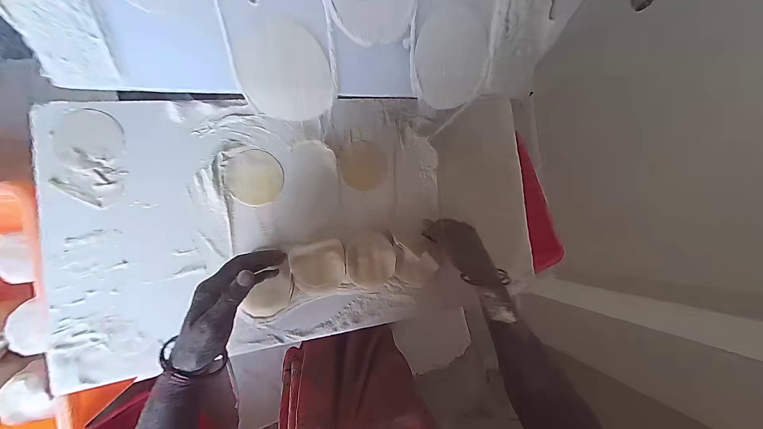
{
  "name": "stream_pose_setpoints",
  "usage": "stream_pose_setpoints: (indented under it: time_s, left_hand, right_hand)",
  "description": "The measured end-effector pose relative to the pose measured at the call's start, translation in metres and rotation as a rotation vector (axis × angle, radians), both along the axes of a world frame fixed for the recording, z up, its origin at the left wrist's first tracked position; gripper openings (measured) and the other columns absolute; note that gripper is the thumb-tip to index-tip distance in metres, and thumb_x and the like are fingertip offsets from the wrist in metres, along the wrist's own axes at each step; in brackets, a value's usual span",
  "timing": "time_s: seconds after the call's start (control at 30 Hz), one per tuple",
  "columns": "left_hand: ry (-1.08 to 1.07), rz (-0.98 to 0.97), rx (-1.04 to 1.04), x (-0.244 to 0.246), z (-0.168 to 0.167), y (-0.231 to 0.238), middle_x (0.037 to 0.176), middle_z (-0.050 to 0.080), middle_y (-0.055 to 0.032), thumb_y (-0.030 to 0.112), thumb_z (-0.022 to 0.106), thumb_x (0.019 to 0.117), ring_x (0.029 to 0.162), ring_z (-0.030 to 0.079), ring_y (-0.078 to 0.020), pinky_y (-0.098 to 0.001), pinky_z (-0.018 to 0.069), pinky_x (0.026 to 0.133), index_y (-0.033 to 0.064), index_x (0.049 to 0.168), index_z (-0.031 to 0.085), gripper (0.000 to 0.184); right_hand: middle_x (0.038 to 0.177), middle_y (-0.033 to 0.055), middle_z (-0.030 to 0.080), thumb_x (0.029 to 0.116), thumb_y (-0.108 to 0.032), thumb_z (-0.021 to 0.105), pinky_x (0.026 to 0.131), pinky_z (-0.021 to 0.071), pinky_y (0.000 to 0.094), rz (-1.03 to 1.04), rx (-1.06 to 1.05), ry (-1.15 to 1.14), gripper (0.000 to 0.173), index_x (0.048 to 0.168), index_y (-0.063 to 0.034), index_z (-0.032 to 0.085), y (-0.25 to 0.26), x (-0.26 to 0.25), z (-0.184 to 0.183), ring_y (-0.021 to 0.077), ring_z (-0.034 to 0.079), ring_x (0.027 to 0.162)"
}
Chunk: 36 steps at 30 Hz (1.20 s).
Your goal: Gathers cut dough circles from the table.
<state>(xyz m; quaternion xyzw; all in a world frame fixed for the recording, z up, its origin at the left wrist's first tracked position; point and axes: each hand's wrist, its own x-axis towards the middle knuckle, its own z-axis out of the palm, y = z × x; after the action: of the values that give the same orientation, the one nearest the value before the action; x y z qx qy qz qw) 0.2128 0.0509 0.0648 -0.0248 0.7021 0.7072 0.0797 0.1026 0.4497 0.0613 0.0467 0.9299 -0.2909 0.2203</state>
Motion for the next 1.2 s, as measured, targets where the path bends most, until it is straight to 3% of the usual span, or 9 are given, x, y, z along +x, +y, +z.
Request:
stream_pose_setpoints:
  time_s: [0.17,0.3,0.37,0.47,0.63,0.73,0.83,1.0,1.2]
  left_hand:
    - [-0.216,0.259,-0.072,0.066,0.020,0.026,0.116,0.071,-0.0108,0.022,0.045,0.1043,0.106,0.071,-0.0217,-0.0392,0.0599,0.092,-0.0056,0.128,0.059,0.039]
    - [-0.390,0.402,-0.109,0.115,0.029,0.038,0.109,0.071,-0.0128,0.014,0.047,0.1042,0.094,0.071,-0.0167,-0.0330,0.0591,0.084,-0.0078,0.126,0.059,0.033]
    - [-0.451,0.405,-0.099,0.140,0.030,0.043,0.108,0.070,-0.0142,0.012,0.047,0.1050,0.090,0.070,-0.0156,-0.0314,0.0580,0.081,-0.0083,0.125,0.059,0.031]
    - [-0.502,0.388,-0.206,0.165,0.032,0.055,0.106,0.070,-0.0155,0.010,0.051,0.1051,0.087,0.071,-0.0164,-0.0319,0.0588,0.080,-0.0082,0.122,0.061,0.026]
    - [-0.166,0.190,-0.683,0.119,0.027,0.090,0.109,0.071,-0.0225,0.014,0.062,0.0997,0.108,0.069,-0.0329,-0.0471,0.0528,0.100,-0.0067,0.108,0.072,0.024]
    - [0.025,0.082,-0.765,0.067,0.001,0.102,0.119,0.067,-0.0251,0.013,0.062,0.1010,0.122,0.060,-0.0405,-0.0520,0.0468,0.108,-0.0042,0.115,0.070,0.024]
    - [0.094,0.084,-0.857,0.036,-0.028,0.109,0.123,0.066,-0.0270,0.008,0.064,0.0986,0.123,0.059,-0.0450,-0.0543,0.0484,0.106,-0.0044,0.121,0.069,0.026]
    - [0.087,0.019,-1.037,0.029,-0.040,0.117,0.119,0.066,-0.0253,0.006,0.056,0.1020,0.122,0.058,-0.0444,-0.0529,0.0491,0.105,-0.0037,0.112,0.072,0.021]
    - [0.236,0.119,-1.044,0.034,-0.048,0.116,0.110,0.069,-0.0257,0.004,0.060,0.0985,0.114,0.064,-0.0454,-0.0552,0.0531,0.098,-0.0036,0.105,0.074,0.017]
  right_hand:
    - [0.100,0.0174,0.071,0.0927,-0.038,0.076,0.081,0.0505,0.0630,0.004,0.016,-0.042,0.034,0.106,-0.0070,0.074,-0.028,-0.005,-0.009,0.0372,0.067,0.094]
    - [0.102,0.0170,0.074,0.0921,-0.022,0.076,0.087,0.0519,0.0614,-0.045,-0.164,-0.037,0.024,0.107,-0.0038,0.075,-0.031,-0.013,-0.027,0.0342,0.069,0.096]
    - [0.099,0.0165,0.073,0.0946,-0.021,0.074,0.081,0.0532,0.0549,-0.084,-0.219,0.044,0.022,0.107,-0.0022,0.073,-0.031,-0.003,-0.011,0.0300,0.068,0.089]
    - [0.100,0.0209,0.072,0.0970,-0.020,0.071,0.087,0.0521,0.0574,-0.100,-0.179,0.276,0.026,0.109,0.0033,0.069,-0.037,0.018,0.031,0.0348,0.069,0.094]
    - [0.103,0.0174,0.074,0.0915,-0.012,0.077,0.084,0.0570,0.0480,-0.088,-0.262,0.342,0.036,0.123,0.0006,0.064,-0.044,0.032,0.057,0.0268,0.072,0.090]
    - [0.103,0.0148,0.075,0.0900,-0.014,0.078,0.075,0.0597,0.0437,-0.103,-0.327,0.314,0.041,0.126,-0.0035,0.064,-0.046,0.036,0.063,0.0231,0.073,0.083]
    - [0.103,0.0148,0.075,0.0918,-0.013,0.075,0.073,0.0603,0.0409,-0.156,-0.364,0.287,0.040,0.129,-0.0027,0.062,-0.043,0.037,0.052,0.0212,0.073,0.080]
    - [0.111,0.0185,0.073,0.0917,-0.013,0.075,0.085,0.0577,0.0504,-0.140,-0.225,0.177,0.042,0.129,-0.0009,0.061,-0.020,0.045,-0.008,0.0302,0.072,0.094]
    - [0.111,0.0202,0.070,0.0981,-0.013,0.068,0.078,0.0583,0.0536,-0.078,-0.228,0.154,0.037,0.132,-0.0008,0.057,0.000,0.060,-0.008,0.0335,0.071,0.088]
